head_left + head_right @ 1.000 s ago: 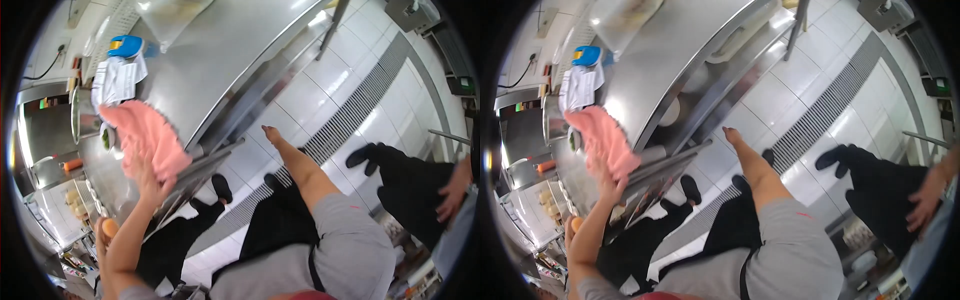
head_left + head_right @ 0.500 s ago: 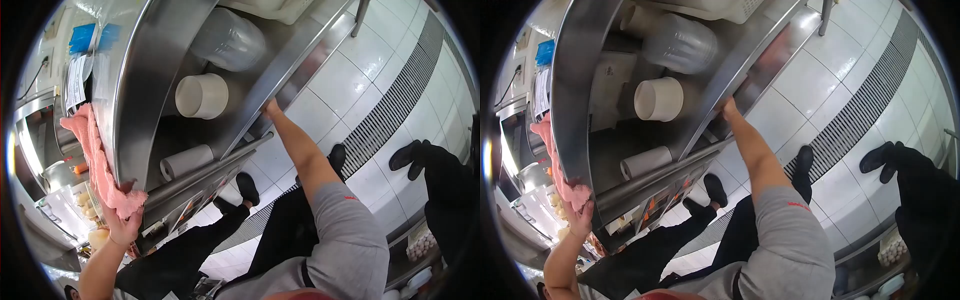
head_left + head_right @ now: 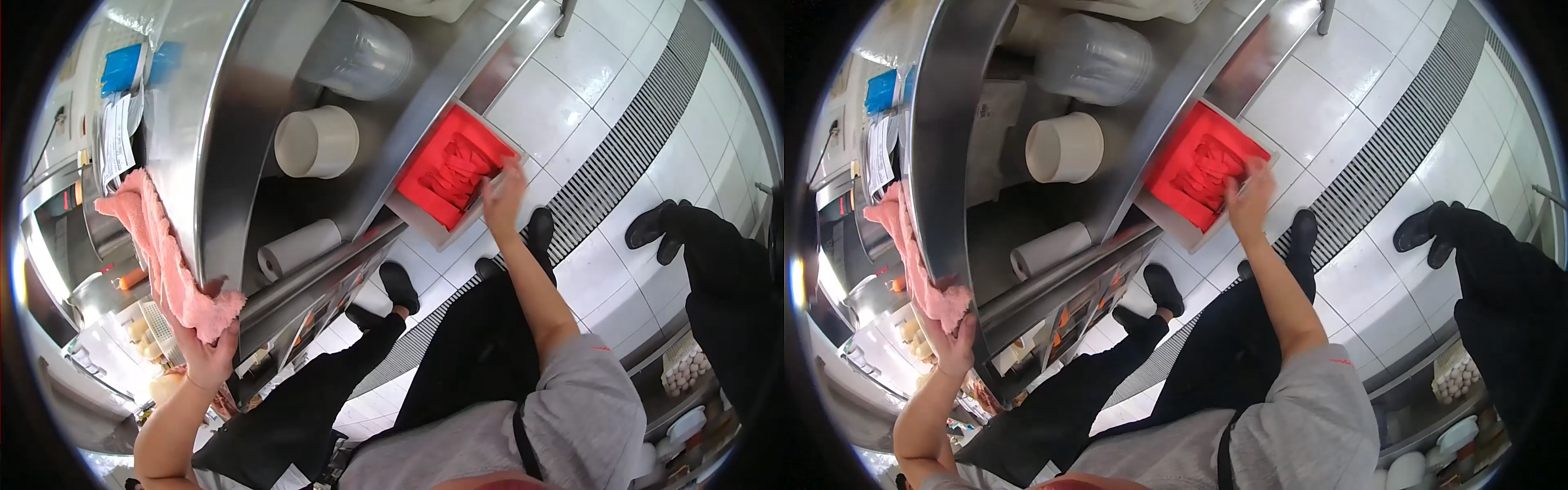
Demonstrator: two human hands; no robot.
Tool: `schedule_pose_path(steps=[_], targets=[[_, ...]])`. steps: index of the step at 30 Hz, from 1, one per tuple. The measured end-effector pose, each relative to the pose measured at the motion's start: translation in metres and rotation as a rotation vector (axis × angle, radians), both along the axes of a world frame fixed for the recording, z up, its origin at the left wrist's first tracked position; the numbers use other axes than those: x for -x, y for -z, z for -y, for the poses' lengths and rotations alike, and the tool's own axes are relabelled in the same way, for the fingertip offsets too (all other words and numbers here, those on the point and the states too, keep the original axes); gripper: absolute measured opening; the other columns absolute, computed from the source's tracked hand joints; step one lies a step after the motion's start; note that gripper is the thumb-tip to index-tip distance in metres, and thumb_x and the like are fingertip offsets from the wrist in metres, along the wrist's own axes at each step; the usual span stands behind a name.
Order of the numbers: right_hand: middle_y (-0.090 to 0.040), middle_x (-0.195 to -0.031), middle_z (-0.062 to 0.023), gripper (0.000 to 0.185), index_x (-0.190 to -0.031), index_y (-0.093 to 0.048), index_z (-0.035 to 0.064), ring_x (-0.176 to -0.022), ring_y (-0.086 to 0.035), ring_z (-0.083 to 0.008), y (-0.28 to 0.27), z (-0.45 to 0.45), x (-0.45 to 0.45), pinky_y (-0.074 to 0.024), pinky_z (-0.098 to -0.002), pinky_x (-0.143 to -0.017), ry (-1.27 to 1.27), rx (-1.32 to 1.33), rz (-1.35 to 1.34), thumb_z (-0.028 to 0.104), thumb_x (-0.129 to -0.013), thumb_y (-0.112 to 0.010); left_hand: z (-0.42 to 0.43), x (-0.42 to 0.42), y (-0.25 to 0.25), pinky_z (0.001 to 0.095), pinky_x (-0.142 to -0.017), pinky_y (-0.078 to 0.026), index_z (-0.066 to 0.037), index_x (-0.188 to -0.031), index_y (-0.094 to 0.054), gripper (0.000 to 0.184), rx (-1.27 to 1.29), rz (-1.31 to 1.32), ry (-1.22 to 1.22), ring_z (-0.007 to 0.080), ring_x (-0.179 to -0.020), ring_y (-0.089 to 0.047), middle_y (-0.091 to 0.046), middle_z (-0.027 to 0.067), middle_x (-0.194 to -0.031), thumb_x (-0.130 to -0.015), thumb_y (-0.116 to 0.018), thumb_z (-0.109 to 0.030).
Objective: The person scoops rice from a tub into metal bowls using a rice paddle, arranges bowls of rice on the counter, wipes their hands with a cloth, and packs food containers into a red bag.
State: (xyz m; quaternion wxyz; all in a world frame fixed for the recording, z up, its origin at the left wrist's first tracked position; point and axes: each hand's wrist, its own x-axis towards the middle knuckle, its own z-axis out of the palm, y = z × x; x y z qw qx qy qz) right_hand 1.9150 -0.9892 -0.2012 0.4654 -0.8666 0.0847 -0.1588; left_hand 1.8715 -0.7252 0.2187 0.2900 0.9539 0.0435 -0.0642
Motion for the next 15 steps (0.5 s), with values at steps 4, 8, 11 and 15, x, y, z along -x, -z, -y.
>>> schedule_pose_path(steps=[4, 8, 11, 15], targets=[[-0.048, -0.112, -0.0147, 0.032, -0.101, -0.055, 0.0022, -0.109, -0.040, -0.0303, 0.051, -0.070, -0.082, -0.0304, -0.0480, -0.092, -0.599, 0.128, 0.069, 0.016, -0.072, -0.056, -0.010, 0.009, -0.003, 0.0339, -0.099, -0.025, -0.001, -0.132, -0.008, 0.078, -0.045, 0.004, -0.047, 0.0223, -0.118, -0.032, -0.030, 0.0130, -0.128, -0.077, -0.059, -0.021], [-0.053, -0.104, -0.0132, 0.026, -0.091, -0.061, 0.0061, -0.109, -0.041, -0.0267, 0.082, -0.094, -0.134, -0.0317, -0.0495, -0.089, -0.698, 0.362, -0.219, 0.023, -0.076, -0.047, -0.002, -0.002, -0.007, 0.0332, -0.099, -0.023, -0.001, -0.134, -0.002, 0.081, -0.047, -0.037, 0.034, 0.0213, -0.119, -0.030, -0.026, 0.0119, -0.131, -0.077, -0.057, -0.017], [-0.052, -0.105, -0.0110, 0.022, -0.085, -0.064, 0.0104, -0.109, -0.040, -0.0249, 0.060, -0.088, -0.129, -0.0331, -0.0456, -0.088, -0.727, 0.585, -0.337, 0.021, -0.075, -0.047, 0.007, -0.006, -0.012, 0.0321, -0.098, -0.026, -0.003, -0.135, 0.004, 0.083, -0.028, -0.156, -0.067, 0.0209, -0.121, -0.029, -0.022, 0.0118, -0.133, -0.077, -0.056, -0.010], [-0.057, -0.090, -0.0101, 0.018, -0.080, -0.064, 0.0136, -0.089, -0.052, -0.0261, 0.021, -0.061, -0.063, -0.0408, -0.0461, -0.075, -0.870, 0.597, -0.123, 0.025, -0.073, -0.051, -0.015, 0.002, 0.001, 0.0408, -0.098, -0.023, -0.001, -0.133, -0.010, 0.086, -0.330, 0.075, 0.047, 0.0311, -0.122, -0.027, -0.025, 0.0208, -0.131, -0.067, -0.063, -0.015]])
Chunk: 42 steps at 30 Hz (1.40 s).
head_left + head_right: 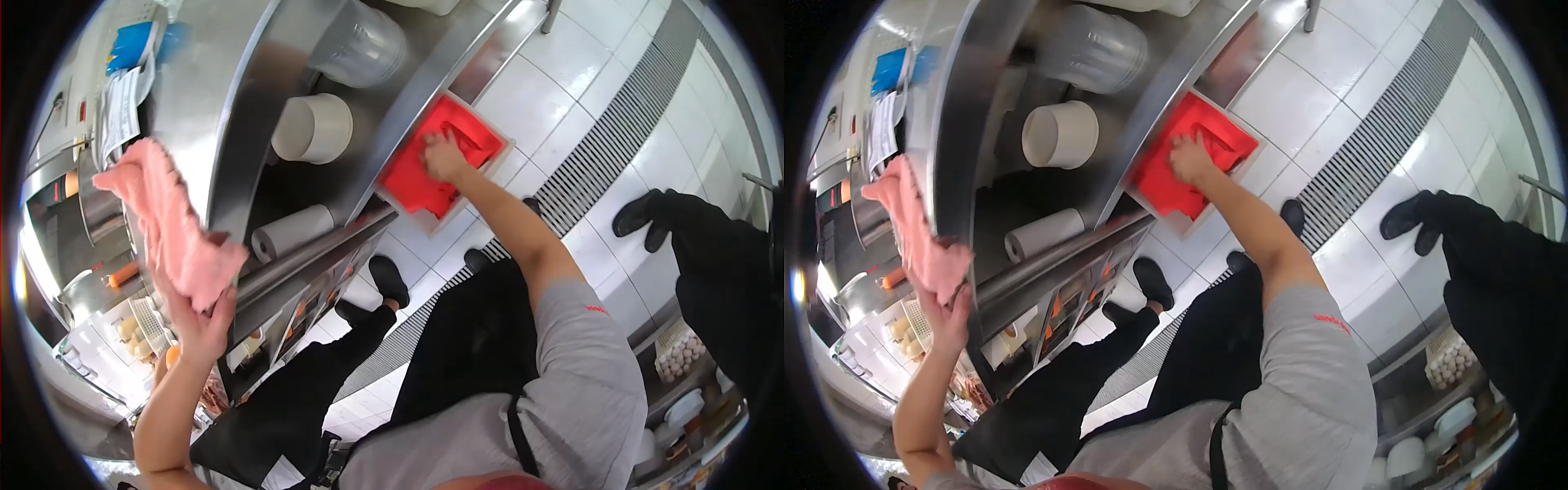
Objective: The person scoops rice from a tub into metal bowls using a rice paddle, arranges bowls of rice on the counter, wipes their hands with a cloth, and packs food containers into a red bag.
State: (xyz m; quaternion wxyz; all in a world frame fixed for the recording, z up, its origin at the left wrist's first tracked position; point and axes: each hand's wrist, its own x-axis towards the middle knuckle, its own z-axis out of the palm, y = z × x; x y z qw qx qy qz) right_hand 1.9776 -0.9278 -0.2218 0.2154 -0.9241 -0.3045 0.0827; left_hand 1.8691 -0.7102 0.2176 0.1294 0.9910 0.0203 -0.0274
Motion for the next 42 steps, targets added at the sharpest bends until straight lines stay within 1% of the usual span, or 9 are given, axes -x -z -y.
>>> schedule_pose_path(steps=[2, 6, 9, 10, 13, 16, 22, 31, 42], targets=[[-0.060, -0.077, -0.0108, 0.025, -0.074, -0.062, 0.0071, -0.074, -0.058, -0.0297, -0.013, 0.017, 0.051, -0.0451, -0.0448, -0.065, -0.297, -0.281, -0.304, 0.029, -0.075, -0.051, 0.031, -0.018, -0.005, 0.0417, -0.100, -0.018, -0.001, -0.133, -0.012, 0.088, -0.141, 0.044, 0.096, 0.0325, -0.124, -0.021, -0.020, 0.0215, -0.133, -0.065, -0.065, -0.017], [-0.057, -0.072, -0.0196, 0.039, -0.075, -0.057, 0.0017, -0.066, -0.055, -0.0334, -0.138, 0.067, 0.153, -0.0425, -0.0408, -0.062, 0.327, -0.636, -0.863, 0.039, -0.082, -0.049, 0.041, -0.023, -0.012, 0.0494, -0.101, -0.007, -0.002, -0.134, -0.012, 0.099, -0.062, 0.228, 0.189, 0.0363, -0.129, -0.009, -0.006, 0.0224, -0.139, -0.058, -0.071, -0.027], [-0.047, -0.054, -0.0046, 0.040, -0.068, -0.055, 0.0010, -0.055, -0.044, -0.0111, -0.209, 0.104, 0.185, -0.0385, -0.0305, -0.053, 0.600, -0.624, -0.870, 0.037, -0.086, -0.047, 0.034, -0.010, -0.012, 0.0487, -0.102, -0.004, -0.003, -0.134, -0.009, 0.099, 0.005, 0.394, 0.144, 0.0360, -0.129, -0.003, 0.000, 0.0215, -0.140, -0.060, -0.070, -0.025], [-0.048, -0.055, -0.0028, 0.040, -0.067, -0.054, 0.0016, -0.055, -0.041, -0.0111, -0.232, 0.114, 0.190, -0.0378, -0.0291, -0.054, 0.701, -0.655, -0.868, 0.037, -0.086, -0.047, 0.039, -0.003, -0.013, 0.0465, -0.097, -0.023, -0.003, -0.128, -0.028, 0.081, -0.099, 0.657, 0.219, 0.0386, -0.122, -0.025, -0.024, 0.0231, -0.133, -0.061, -0.069, -0.020], [-0.052, -0.067, -0.0064, 0.034, -0.078, -0.056, 0.0006, -0.067, -0.046, -0.0111, -0.319, 0.135, 0.191, -0.0392, -0.0272, -0.063, 0.932, -0.905, -0.660, 0.033, -0.087, -0.047, 0.105, 0.028, -0.036, 0.0382, -0.063, -0.044, -0.006, -0.082, -0.061, 0.022, 0.266, 0.269, 0.666, 0.0290, -0.069, -0.057, -0.059, 0.0097, -0.072, -0.063, -0.067, -0.016], [-0.053, -0.075, -0.0075, 0.027, -0.081, -0.057, 0.0000, -0.070, -0.050, -0.0139, -0.385, 0.153, 0.196, -0.0397, -0.0263, -0.065, 0.780, -0.864, -0.366, 0.025, -0.087, -0.048, 0.178, 0.083, -0.012, 0.0287, -0.060, -0.043, 0.001, -0.084, -0.061, 0.019, 0.802, -0.334, 0.525, 0.0172, -0.065, -0.056, -0.057, 0.0103, -0.071, -0.078, -0.057, -0.017], [-0.050, -0.080, -0.0074, 0.016, -0.071, -0.056, -0.0001, -0.073, -0.051, -0.0167, -0.480, 0.153, 0.215, -0.0403, -0.0275, -0.065, 0.575, -0.808, -0.149, 0.013, -0.078, -0.061, 0.208, 0.084, 0.025, 0.0244, -0.051, -0.040, -0.004, -0.091, -0.057, 0.030, 1.696, -0.448, -0.209, 0.0111, -0.062, -0.053, -0.059, 0.0030, -0.074, -0.085, -0.051, -0.032], [-0.052, -0.098, -0.0136, 0.020, -0.070, -0.056, 0.0000, -0.083, -0.054, -0.0256, -0.495, 0.142, 0.220, -0.0433, -0.0308, -0.069, 0.555, -0.878, 0.252, 0.018, -0.075, -0.063, 0.202, 0.083, -0.026, 0.0292, -0.080, -0.039, -0.004, -0.108, -0.050, 0.031, 2.099, -0.690, -0.185, 0.0173, -0.090, -0.053, -0.055, 0.0069, -0.105, -0.083, -0.054, -0.022], [-0.055, -0.075, -0.0036, 0.026, -0.085, -0.055, 0.0036, -0.063, -0.054, -0.0070, -0.500, 0.152, 0.212, -0.0445, -0.0199, -0.055, 0.684, -0.869, 0.060, 0.016, -0.070, -0.072, 0.203, 0.068, -0.053, 0.0251, -0.060, -0.049, 0.002, -0.092, -0.057, 0.019, 1.859, -0.420, -0.237, 0.0146, -0.071, -0.060, -0.061, 0.0077, -0.082, -0.075, -0.063, -0.005]])
